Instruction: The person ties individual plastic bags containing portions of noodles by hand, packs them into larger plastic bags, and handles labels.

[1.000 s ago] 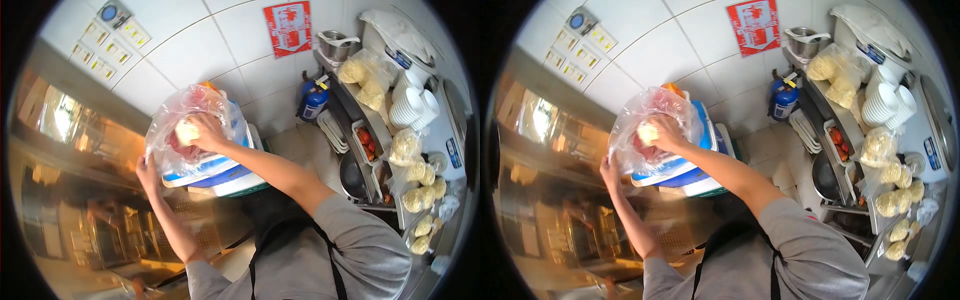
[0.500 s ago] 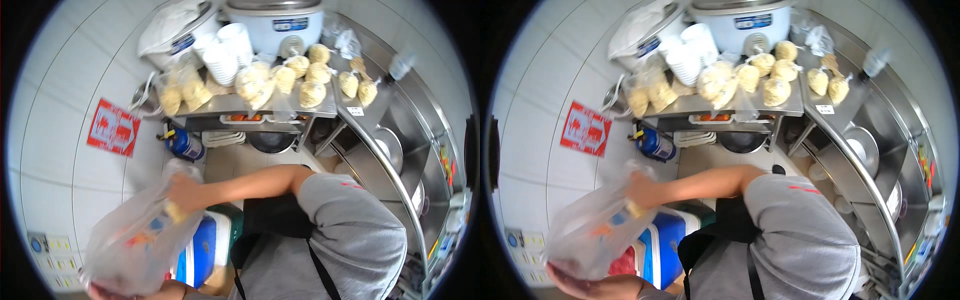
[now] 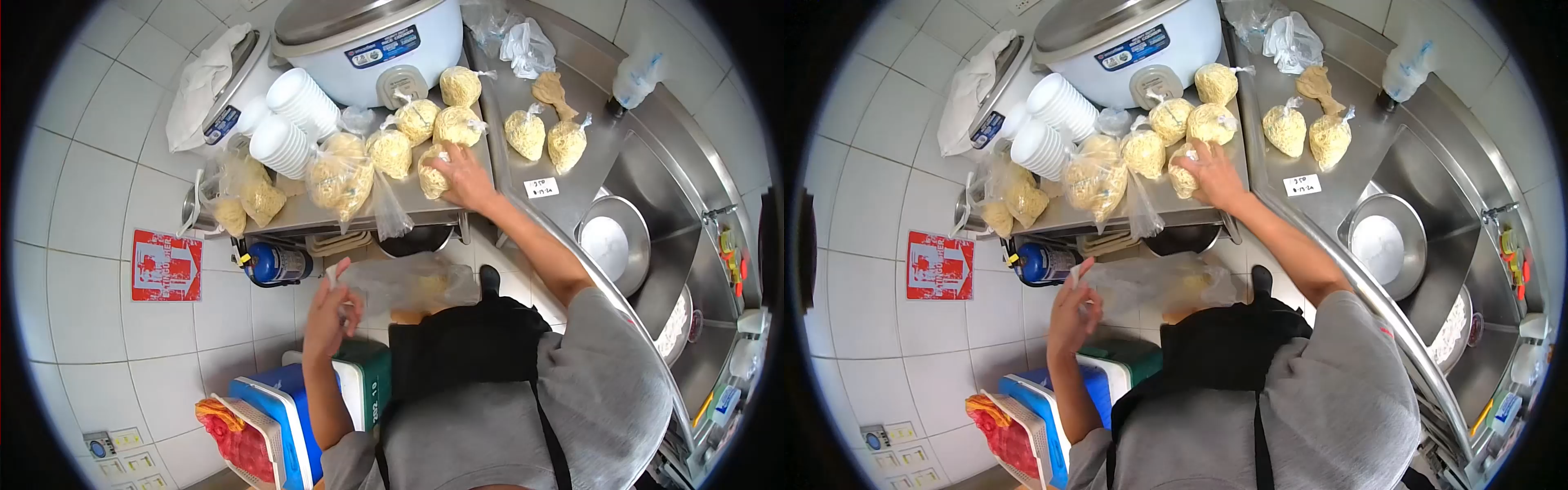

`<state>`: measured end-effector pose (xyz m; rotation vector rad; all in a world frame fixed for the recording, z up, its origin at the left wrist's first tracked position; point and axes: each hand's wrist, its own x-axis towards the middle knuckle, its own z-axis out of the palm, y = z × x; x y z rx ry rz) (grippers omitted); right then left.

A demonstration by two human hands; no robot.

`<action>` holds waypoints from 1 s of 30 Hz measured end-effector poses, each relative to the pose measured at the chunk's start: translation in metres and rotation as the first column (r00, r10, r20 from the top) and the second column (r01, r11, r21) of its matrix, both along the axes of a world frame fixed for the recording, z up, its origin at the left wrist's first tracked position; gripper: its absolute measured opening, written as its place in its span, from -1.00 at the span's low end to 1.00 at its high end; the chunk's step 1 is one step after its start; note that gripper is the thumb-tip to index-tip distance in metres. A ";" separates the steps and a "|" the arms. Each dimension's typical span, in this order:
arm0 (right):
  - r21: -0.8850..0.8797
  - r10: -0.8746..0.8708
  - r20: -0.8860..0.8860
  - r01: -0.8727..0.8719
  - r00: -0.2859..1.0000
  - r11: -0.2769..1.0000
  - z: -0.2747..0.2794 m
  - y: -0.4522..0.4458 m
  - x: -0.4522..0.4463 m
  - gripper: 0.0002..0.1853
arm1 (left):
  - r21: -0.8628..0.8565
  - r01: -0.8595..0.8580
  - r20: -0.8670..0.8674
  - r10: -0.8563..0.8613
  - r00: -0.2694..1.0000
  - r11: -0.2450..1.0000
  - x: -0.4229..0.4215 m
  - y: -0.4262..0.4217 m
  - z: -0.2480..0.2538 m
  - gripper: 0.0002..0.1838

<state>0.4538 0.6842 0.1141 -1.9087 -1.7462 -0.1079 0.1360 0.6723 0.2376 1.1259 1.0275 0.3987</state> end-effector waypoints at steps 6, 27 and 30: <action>0.191 0.067 -0.624 0.069 0.778 0.979 0.002 -0.037 0.011 -0.46 | -0.090 0.133 -0.189 -0.148 0.971 0.987 0.047 -0.013 -0.020 -0.32; -0.026 -0.200 0.034 0.201 0.979 0.979 -0.009 0.053 0.067 -0.37 | -0.099 0.019 -0.173 -0.036 0.984 0.995 0.030 -0.017 -0.022 -0.32; 0.020 -0.228 -0.109 0.231 0.968 0.973 -0.006 0.045 0.068 -0.34 | -0.086 0.045 -0.129 -0.056 0.990 0.995 0.028 -0.017 -0.028 -0.29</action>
